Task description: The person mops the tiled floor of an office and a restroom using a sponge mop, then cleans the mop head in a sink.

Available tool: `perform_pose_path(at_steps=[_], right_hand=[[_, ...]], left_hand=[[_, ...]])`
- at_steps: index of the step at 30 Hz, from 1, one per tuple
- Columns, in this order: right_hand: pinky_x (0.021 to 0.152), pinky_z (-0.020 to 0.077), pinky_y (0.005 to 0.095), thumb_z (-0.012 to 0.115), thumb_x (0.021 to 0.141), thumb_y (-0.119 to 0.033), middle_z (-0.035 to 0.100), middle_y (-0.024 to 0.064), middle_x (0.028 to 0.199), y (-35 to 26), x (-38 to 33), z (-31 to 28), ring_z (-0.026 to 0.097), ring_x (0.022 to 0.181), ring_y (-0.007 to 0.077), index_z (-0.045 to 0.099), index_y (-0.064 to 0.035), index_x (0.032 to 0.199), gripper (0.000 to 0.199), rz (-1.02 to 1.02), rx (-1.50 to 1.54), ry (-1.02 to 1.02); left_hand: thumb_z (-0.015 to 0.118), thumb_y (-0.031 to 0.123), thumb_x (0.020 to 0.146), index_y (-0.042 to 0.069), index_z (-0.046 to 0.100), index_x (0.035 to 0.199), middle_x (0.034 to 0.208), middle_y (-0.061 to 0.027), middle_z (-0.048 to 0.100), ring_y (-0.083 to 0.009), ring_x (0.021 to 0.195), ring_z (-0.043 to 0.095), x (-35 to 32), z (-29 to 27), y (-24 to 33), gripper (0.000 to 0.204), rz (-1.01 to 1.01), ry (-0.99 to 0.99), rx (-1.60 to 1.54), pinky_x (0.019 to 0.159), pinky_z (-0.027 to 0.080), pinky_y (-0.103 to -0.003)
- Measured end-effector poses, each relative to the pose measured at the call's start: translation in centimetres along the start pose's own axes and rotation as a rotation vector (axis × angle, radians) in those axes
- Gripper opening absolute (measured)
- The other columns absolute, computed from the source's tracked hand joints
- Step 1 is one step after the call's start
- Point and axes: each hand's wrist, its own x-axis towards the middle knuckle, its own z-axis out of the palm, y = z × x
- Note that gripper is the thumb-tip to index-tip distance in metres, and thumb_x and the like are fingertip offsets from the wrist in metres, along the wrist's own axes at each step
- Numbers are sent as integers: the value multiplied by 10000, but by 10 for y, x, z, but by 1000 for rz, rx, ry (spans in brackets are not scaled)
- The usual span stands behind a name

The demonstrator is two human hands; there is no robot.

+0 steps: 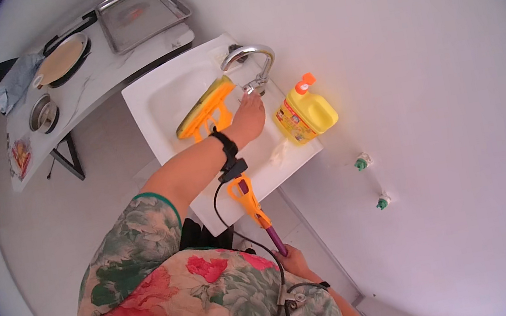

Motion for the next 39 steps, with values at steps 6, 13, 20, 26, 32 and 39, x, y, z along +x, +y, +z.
perform_pose_path(at_steps=[6,13,20,26,32,39], right_hand=[[544,399,363,613,785,-350,521,144,588,28,15,1,506,550,243,545,3,755,361,16,-57,38],[521,360,351,613,786,-360,459,90,562,-2,4,-9,432,536,195,497,-21,696,370,-63,-48,56],[414,293,284,619,795,-302,389,-29,508,6,9,-14,356,444,86,465,-61,657,318,-58,34,115],[484,317,300,626,788,-303,403,-7,550,-12,2,-18,361,534,108,460,-42,651,339,10,112,103],[383,282,255,620,799,-282,399,-42,511,1,9,-19,365,419,66,452,-82,672,290,-60,162,116],[425,307,263,625,798,-291,415,-40,528,11,-1,-23,377,465,71,504,-56,702,281,-73,62,61]], left_hand=[[476,71,809,-69,426,1171,1242,-191,419,-325,1251,291,-72,-45,-4,391,-141,-31,-657,1050,204,-438],[506,116,815,-29,495,1093,1145,-207,494,-347,1167,388,-175,-34,-26,314,-566,71,-841,972,326,-395],[537,260,820,-15,524,1100,1129,-200,522,-321,1021,513,-196,-21,-23,393,-819,-207,-1098,877,408,-360],[539,296,821,-12,535,1105,1105,-188,548,-294,1010,531,-191,-28,-12,419,-835,-277,-1161,865,416,-343],[546,307,822,-15,541,1100,1088,-165,566,-252,1001,540,-189,-27,-4,426,-828,-382,-1295,850,421,-318],[525,354,835,-3,458,1176,1111,-124,543,-235,994,534,-181,-22,11,498,-980,-544,-1604,845,414,-361]])
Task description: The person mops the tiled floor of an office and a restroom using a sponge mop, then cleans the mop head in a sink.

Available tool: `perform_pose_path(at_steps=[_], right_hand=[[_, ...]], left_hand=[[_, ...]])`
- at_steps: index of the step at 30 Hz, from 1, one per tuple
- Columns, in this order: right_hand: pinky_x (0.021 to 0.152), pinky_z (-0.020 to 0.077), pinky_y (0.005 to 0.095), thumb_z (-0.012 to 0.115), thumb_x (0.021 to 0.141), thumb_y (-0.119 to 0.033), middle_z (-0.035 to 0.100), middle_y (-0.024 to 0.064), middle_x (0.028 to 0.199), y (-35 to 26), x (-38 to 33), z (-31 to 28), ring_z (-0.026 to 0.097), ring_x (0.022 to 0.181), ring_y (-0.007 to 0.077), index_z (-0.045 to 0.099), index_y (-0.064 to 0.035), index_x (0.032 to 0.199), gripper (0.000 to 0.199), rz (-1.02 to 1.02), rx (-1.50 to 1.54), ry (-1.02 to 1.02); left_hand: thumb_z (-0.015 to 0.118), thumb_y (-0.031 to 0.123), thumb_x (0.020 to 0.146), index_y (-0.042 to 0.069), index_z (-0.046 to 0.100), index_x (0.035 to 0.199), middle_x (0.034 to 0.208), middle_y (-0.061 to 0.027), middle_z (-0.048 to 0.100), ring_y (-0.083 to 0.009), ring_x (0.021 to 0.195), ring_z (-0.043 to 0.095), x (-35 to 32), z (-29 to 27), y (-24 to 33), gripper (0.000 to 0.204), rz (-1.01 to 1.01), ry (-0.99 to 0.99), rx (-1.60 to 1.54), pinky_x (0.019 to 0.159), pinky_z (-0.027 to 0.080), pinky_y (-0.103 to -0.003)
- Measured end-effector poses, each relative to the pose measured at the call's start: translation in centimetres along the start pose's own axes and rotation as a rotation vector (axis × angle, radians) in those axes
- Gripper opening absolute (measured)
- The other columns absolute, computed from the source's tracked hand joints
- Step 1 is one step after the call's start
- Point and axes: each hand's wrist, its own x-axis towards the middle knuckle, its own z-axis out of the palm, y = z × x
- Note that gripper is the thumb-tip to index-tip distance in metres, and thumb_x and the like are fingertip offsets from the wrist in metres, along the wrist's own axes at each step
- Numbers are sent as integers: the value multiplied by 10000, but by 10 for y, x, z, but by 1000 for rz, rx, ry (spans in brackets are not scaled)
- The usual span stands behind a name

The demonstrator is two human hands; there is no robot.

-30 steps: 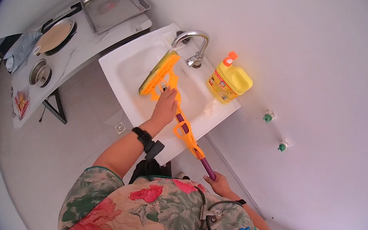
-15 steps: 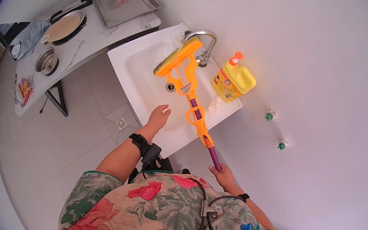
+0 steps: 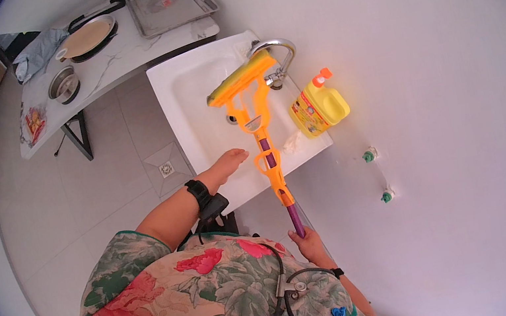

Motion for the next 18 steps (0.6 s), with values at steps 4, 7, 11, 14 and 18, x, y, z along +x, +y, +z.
perform_pose_path(at_steps=[4,7,11,14,18], right_hand=[[480,334,296,627,791,-317,424,-13,548,0,-9,3,386,516,106,514,-33,707,317,34,-28,-29],[501,344,313,624,791,-328,427,-7,561,1,-10,8,388,532,122,507,-28,703,334,38,-15,-48],[491,332,301,622,796,-313,409,-17,559,-11,-11,5,376,529,112,481,-45,681,325,30,-8,-28],[453,326,269,622,799,-277,427,-33,546,-10,-2,5,386,493,80,498,-57,685,278,37,85,-17],[425,310,250,617,805,-271,417,-42,538,-16,5,5,375,467,68,486,-72,684,267,54,174,-32]], left_hand=[[497,326,879,84,486,1038,965,-43,543,-147,836,508,0,11,8,290,-178,-241,-385,749,410,-304],[435,253,917,91,472,1040,972,-48,544,-143,818,523,0,23,10,206,-122,-412,-788,718,422,-281],[389,198,932,93,444,1092,1023,-59,540,-165,908,547,2,25,17,199,-26,-474,-778,784,447,-310],[406,178,923,92,404,1154,1051,-67,534,-178,960,550,8,32,32,246,3,-431,-756,830,450,-333],[438,138,905,94,362,1211,1058,-69,532,-180,960,560,20,38,46,318,36,-409,-730,837,458,-345]])
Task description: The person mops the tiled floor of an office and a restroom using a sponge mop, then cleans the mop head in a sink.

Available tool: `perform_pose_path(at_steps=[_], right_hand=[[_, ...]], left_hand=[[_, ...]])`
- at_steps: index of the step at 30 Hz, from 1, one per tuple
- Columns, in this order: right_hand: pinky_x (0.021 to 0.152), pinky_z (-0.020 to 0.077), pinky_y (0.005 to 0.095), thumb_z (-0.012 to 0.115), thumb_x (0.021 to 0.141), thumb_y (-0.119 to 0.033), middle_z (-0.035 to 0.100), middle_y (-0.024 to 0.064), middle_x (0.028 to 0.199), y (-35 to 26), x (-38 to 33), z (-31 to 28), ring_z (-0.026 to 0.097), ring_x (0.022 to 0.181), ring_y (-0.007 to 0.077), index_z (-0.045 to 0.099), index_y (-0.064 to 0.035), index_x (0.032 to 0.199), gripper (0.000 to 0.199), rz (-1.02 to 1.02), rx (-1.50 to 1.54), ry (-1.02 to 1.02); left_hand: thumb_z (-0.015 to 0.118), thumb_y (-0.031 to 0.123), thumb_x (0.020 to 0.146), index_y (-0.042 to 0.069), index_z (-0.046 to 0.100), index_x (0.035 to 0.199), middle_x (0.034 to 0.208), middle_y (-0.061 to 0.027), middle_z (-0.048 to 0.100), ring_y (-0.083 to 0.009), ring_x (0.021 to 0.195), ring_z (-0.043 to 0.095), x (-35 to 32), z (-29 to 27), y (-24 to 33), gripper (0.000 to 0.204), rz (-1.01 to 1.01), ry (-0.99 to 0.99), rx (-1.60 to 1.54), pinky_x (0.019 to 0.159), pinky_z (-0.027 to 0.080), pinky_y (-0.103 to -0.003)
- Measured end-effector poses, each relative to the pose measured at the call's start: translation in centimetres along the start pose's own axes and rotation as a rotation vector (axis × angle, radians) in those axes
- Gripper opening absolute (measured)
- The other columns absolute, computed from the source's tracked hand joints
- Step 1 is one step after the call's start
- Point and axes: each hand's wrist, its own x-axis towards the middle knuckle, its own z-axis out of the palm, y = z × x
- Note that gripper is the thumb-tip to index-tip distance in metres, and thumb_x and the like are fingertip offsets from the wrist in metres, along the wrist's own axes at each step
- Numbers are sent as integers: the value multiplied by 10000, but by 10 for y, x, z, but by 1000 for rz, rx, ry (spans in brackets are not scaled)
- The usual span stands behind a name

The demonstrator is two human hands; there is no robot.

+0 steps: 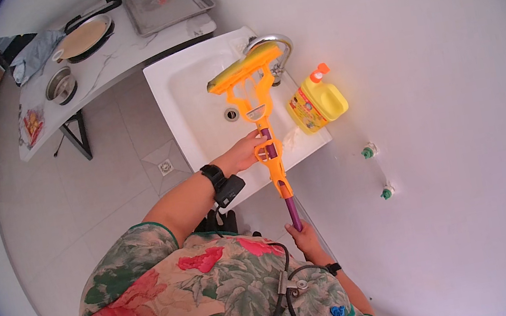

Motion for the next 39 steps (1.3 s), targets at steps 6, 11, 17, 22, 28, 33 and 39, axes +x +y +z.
perform_pose_path(at_steps=[6,11,17,22,28,33,39], right_hand=[[392,296,237,621,808,-261,410,-48,533,3,0,-3,369,435,59,484,-78,705,250,14,48,40],[382,289,233,620,809,-261,405,-52,529,6,2,4,362,424,53,483,-80,703,251,-4,54,54],[454,309,279,629,788,-308,395,-32,534,10,8,6,370,495,85,471,-72,657,313,-5,-19,52],[408,298,249,620,802,-294,399,-43,529,16,22,9,361,451,63,461,-79,676,297,-71,-44,63],[382,284,236,620,811,-278,394,-51,524,7,29,10,345,421,52,448,-87,686,286,-67,-13,41],[394,292,235,616,812,-288,402,-46,528,-5,16,5,359,437,53,456,-79,691,289,-2,16,10],[408,300,234,609,815,-286,403,-39,526,3,9,2,361,450,56,457,-74,691,290,-64,-124,54]], left_hand=[[490,131,875,122,314,1257,1029,-58,520,-176,893,559,7,16,4,420,-28,14,42,737,464,-346],[511,128,862,132,303,1265,1014,-61,522,-186,891,556,7,8,6,454,-29,-11,13,701,462,-355],[503,138,867,124,339,1228,1008,-61,534,-185,891,556,8,6,7,397,-39,25,25,729,453,-349],[477,132,884,110,372,1198,1003,-67,548,-181,917,568,12,4,18,332,-34,61,39,759,468,-338],[526,163,856,138,327,1227,972,-38,499,-169,833,536,17,2,25,422,-11,37,62,691,430,-343],[505,149,872,129,348,1223,1002,-50,530,-164,891,553,4,10,19,386,-46,66,60,729,454,-338],[500,152,876,126,388,1152,999,-40,538,-165,919,556,2,5,12,299,-63,82,17,757,461,-352]])
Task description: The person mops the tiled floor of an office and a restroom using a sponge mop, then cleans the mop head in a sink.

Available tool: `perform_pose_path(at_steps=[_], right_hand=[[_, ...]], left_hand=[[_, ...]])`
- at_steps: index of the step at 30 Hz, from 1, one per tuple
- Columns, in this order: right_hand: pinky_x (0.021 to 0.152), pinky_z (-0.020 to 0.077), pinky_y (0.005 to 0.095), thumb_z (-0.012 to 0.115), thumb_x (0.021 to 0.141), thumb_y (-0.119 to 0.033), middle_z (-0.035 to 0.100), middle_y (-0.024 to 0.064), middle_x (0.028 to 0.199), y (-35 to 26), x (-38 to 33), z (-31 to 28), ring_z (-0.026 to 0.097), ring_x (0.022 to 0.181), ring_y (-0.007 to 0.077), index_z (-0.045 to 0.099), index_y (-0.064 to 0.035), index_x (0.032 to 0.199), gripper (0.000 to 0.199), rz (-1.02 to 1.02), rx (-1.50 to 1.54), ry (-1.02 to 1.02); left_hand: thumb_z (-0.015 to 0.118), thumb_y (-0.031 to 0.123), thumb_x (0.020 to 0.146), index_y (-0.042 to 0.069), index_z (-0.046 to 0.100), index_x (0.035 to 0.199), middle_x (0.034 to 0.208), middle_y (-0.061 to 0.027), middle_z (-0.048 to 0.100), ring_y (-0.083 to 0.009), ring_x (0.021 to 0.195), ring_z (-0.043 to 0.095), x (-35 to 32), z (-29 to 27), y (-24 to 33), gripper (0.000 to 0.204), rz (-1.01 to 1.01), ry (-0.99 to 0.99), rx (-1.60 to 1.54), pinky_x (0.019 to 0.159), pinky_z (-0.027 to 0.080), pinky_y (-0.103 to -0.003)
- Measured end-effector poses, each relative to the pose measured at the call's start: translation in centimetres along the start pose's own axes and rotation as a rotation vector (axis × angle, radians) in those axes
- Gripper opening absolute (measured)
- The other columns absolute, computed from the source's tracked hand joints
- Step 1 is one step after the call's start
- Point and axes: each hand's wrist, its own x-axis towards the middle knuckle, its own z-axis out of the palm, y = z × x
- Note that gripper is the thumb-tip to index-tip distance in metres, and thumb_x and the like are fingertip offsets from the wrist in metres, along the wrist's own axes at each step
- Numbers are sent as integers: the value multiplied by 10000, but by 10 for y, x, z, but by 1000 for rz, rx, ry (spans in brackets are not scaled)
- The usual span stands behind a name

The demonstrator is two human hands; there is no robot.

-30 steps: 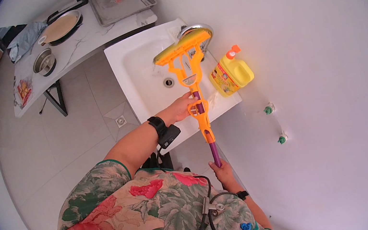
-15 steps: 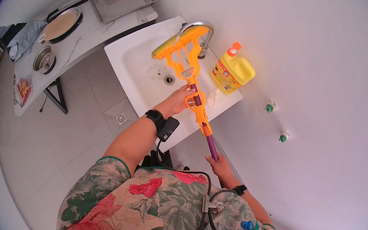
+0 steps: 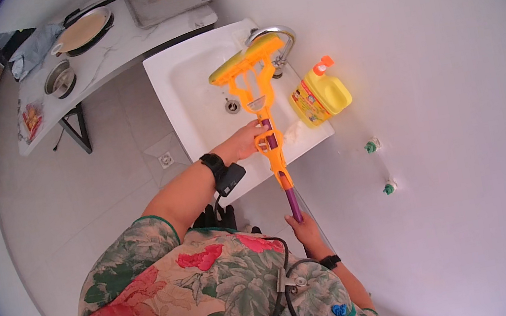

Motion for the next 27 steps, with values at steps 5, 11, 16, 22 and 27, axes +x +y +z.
perform_pose_path(at_steps=[5,11,16,22,27], right_hand=[[355,289,237,614,811,-284,395,-38,510,-13,22,-1,348,389,66,447,-84,703,282,41,66,-15],[328,273,231,621,807,-280,386,-44,502,-13,17,-4,341,362,59,452,-90,717,271,105,151,-2],[397,303,249,623,796,-304,398,-45,519,-10,10,-17,366,431,68,478,-79,695,286,108,48,18],[452,336,269,627,785,-309,425,-14,535,4,7,-34,388,481,92,509,-53,706,293,70,-4,8],[497,369,309,633,778,-324,432,41,540,-3,5,-24,426,515,144,504,-24,710,333,-13,-159,134]], left_hand=[[512,143,867,127,407,1122,991,-41,536,-160,859,556,22,-1,16,276,13,12,50,726,466,-350],[514,140,867,119,384,1174,1019,-57,525,-171,867,560,16,16,15,334,33,12,58,742,466,-366],[521,148,863,115,326,1214,1037,-66,515,-191,882,559,10,17,8,402,23,-10,-14,748,465,-380],[517,161,871,104,316,1222,1047,-72,525,-178,893,556,5,15,1,409,5,-48,-61,783,453,-370],[510,180,877,98,337,1184,1043,-69,526,-175,891,553,8,16,0,361,45,-43,-62,781,444,-348]])
